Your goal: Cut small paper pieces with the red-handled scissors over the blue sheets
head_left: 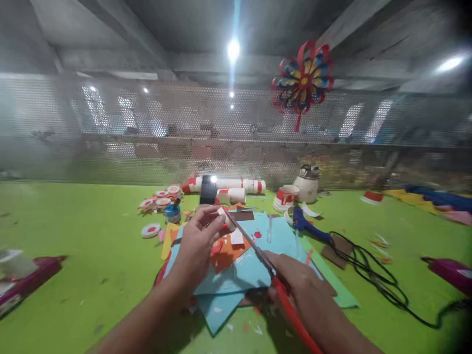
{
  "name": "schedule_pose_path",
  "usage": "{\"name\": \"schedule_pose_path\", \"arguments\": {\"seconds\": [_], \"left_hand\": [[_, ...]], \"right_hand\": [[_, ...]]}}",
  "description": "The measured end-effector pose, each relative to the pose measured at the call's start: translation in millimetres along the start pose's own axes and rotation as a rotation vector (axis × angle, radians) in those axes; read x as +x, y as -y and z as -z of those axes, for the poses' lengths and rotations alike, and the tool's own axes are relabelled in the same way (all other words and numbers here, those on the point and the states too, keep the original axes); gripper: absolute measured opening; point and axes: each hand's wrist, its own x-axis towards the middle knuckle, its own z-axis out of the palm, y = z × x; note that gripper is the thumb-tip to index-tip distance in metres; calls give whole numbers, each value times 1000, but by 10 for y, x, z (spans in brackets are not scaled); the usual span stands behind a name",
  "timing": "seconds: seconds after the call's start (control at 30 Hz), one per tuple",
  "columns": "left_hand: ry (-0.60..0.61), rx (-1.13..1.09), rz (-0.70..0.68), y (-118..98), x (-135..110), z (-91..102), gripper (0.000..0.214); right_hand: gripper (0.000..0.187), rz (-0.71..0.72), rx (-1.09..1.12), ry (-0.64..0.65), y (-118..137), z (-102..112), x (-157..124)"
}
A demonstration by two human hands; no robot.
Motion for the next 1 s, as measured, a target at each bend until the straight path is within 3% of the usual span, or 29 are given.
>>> {"name": "schedule_pose_path", "arguments": {"seconds": [1.0], "left_hand": [[-25, 79, 22, 43, 36, 73, 29]], "right_hand": [[41, 40, -36, -12, -1, 20, 7]]}}
